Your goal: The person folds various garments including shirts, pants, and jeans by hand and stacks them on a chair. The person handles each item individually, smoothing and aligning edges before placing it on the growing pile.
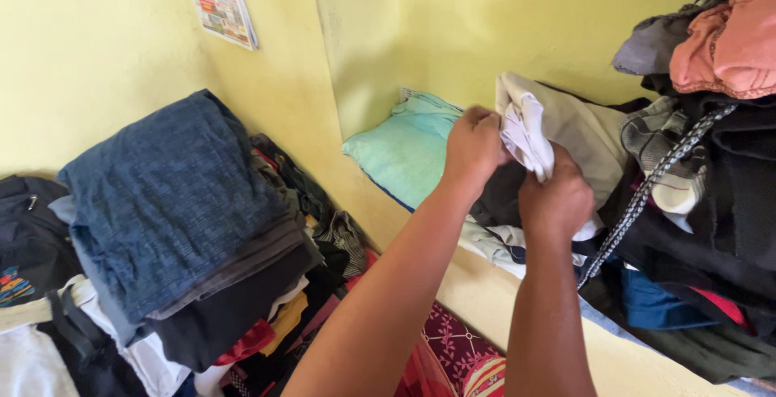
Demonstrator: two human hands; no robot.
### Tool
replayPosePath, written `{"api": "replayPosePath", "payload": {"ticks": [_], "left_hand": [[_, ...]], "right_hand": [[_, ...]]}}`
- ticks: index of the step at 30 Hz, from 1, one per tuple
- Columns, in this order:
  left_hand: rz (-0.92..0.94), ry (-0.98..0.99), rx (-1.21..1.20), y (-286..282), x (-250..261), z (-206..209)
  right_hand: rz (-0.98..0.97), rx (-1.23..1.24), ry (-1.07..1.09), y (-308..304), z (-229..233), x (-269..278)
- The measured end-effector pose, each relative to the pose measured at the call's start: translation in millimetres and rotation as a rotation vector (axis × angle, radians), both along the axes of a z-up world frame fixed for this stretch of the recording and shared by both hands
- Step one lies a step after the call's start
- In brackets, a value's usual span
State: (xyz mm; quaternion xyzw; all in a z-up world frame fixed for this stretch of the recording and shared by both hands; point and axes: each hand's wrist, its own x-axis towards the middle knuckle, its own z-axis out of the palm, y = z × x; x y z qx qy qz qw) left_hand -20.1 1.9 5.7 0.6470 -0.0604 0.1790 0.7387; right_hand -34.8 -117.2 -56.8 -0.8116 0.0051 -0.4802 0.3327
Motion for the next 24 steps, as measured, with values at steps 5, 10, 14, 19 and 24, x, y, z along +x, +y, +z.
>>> {"api": "replayPosePath", "payload": {"ticks": [5,10,14,19,24], "left_hand": [[0.693,-0.688,1.472,21,-54,18],[0.647,-0.812,1.627,6,-94,23],[0.570,-0.647,1.521,13,-95,31],[0.603,-0.539,1.418,54,-111,57],[0.508,-0.216,1.388,100,-171,81]], "right_hand": [[-0.049,-0.089,-0.041,-15,8,-5],[0.074,-0.163,-0.025,-10,24,-28],[0.207,-0.168,-0.170,11,41,-53],[0.225,-0.231,-0.185,2,72,-84],[0.550,-0.047,-0.017,6,88,-113]]}}
